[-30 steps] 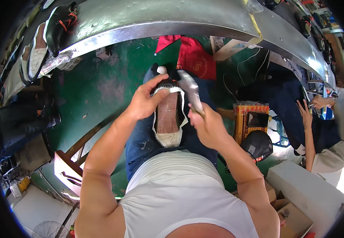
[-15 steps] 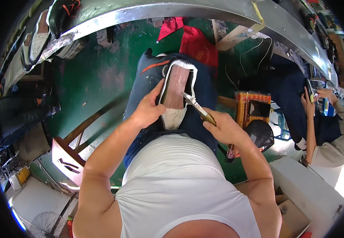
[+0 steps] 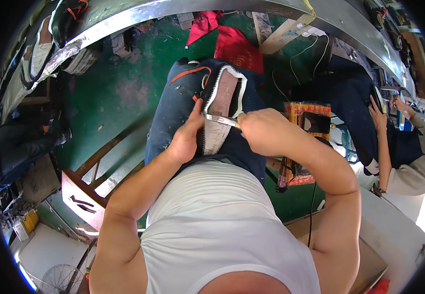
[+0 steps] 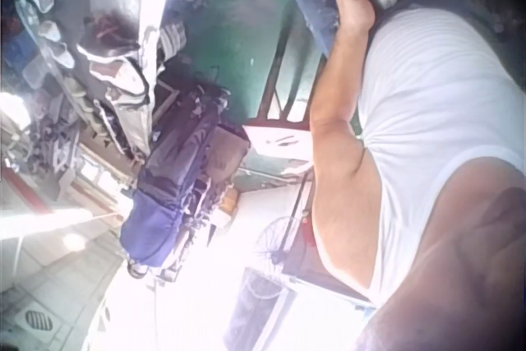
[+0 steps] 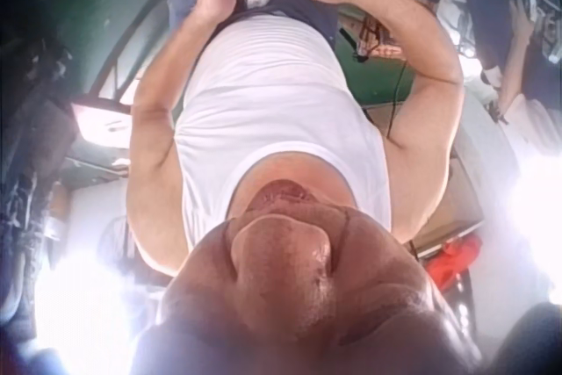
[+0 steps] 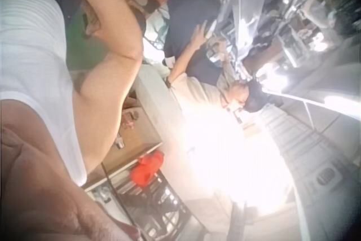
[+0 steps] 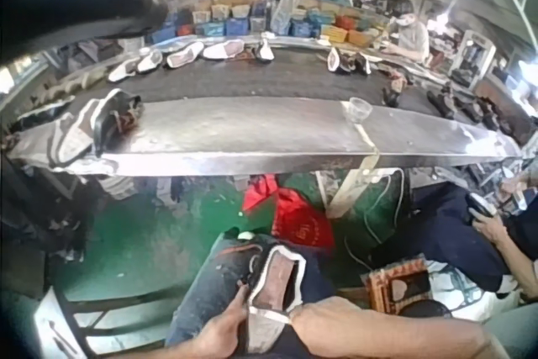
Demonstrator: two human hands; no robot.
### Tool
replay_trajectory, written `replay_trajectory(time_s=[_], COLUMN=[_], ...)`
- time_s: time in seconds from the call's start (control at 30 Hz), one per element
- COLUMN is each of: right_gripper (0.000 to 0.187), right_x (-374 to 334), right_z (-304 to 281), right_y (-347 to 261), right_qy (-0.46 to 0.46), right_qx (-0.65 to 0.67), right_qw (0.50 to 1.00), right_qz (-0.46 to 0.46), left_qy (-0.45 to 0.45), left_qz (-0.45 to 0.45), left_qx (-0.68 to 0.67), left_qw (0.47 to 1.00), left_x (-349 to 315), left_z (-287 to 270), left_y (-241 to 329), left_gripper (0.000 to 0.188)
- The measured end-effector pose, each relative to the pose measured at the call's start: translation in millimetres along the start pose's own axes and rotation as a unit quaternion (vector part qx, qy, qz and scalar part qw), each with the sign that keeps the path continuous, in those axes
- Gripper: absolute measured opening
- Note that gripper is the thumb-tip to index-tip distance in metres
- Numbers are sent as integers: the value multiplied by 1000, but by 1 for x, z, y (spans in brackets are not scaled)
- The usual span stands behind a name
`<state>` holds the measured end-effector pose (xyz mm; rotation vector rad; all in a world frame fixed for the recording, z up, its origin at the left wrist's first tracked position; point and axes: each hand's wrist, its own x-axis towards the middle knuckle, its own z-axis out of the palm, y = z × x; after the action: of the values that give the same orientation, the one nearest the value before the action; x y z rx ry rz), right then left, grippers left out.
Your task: The person is stitching and assembling parts of a shoe on an assembly line.
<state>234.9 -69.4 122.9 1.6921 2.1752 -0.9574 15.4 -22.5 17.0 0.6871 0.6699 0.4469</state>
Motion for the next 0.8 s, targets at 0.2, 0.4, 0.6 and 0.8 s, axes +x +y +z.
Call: replay_trajectory(time_s=[0.2, 0.4, 0.6, 0.8], right_gripper=[21, 37, 44, 24], right_x=[7, -1, 11, 9], right_z=[66, 59, 52, 60], right_y=[14, 3, 20, 50], right_qy=[159, 149, 309, 143], right_qx=[138, 189, 43, 186], right_qw=[977, 970, 950, 970], right_qz=[-37, 23, 4, 68], left_qy=[209, 260, 214, 102], left_qz=[-8, 143, 170, 211], left_qx=[39, 280, 408, 626], left_qw=[977, 913, 871, 744], left_x=[29, 45, 28, 23], left_z=[14, -15, -2, -12], left_y=[-2, -28, -16, -11], left_gripper=[72, 57, 45, 54])
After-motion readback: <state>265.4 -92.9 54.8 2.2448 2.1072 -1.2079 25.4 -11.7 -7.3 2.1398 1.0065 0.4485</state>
